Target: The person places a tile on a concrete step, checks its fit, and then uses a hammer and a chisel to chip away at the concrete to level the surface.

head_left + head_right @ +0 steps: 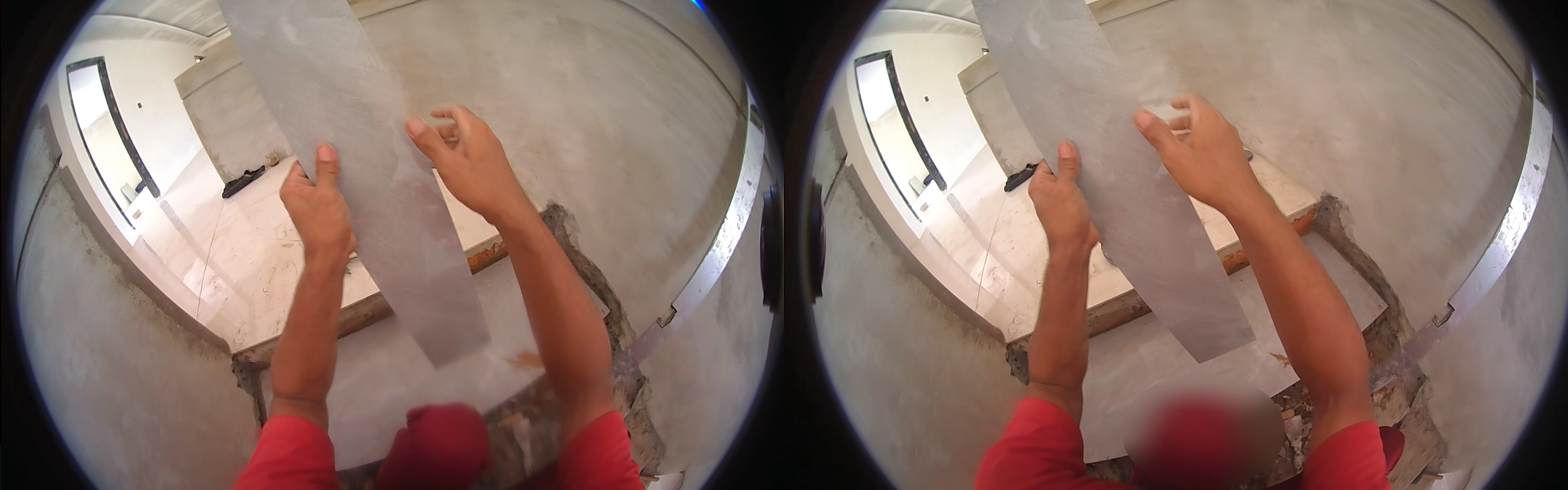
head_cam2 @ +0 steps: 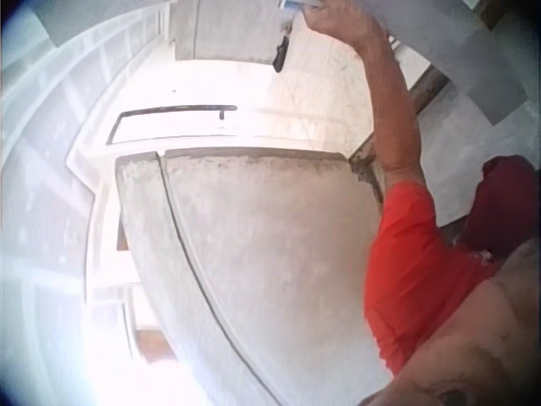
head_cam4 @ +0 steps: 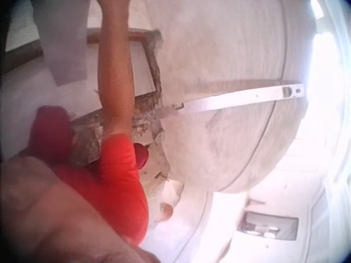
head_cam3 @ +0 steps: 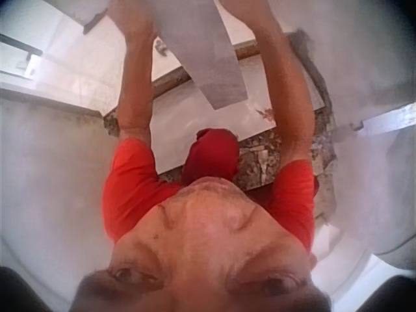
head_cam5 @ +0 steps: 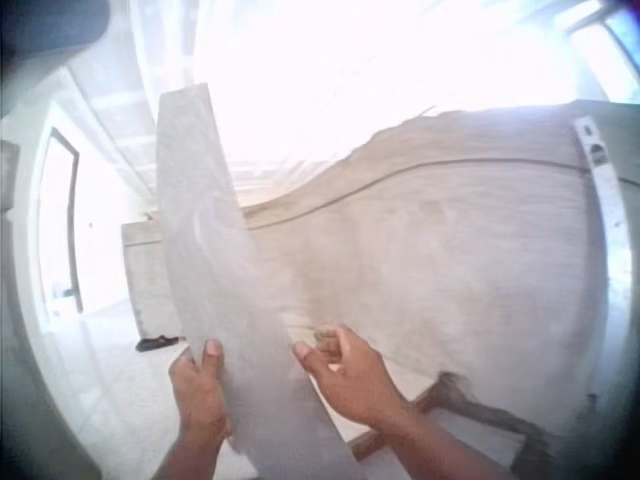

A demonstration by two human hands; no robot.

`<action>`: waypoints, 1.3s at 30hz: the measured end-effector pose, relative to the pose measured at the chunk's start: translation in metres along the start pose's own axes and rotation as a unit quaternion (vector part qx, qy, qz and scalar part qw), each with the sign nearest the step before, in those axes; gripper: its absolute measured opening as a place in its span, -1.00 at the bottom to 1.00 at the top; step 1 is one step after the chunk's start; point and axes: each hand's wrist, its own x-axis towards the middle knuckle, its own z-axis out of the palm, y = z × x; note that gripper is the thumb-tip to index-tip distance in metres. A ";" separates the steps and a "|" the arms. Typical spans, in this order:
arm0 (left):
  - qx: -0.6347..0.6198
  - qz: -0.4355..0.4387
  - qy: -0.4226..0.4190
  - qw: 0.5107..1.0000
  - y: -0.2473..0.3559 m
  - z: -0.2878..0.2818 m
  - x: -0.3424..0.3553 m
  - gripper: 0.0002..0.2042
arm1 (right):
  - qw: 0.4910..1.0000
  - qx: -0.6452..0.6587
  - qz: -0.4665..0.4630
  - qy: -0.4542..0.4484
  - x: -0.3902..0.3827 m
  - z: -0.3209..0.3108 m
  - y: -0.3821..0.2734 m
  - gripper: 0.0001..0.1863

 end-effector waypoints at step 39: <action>0.148 -0.063 0.044 0.986 -0.013 -0.055 -0.174 -0.50 | 0.983 -0.027 -0.183 0.007 -0.082 0.015 0.098 -0.37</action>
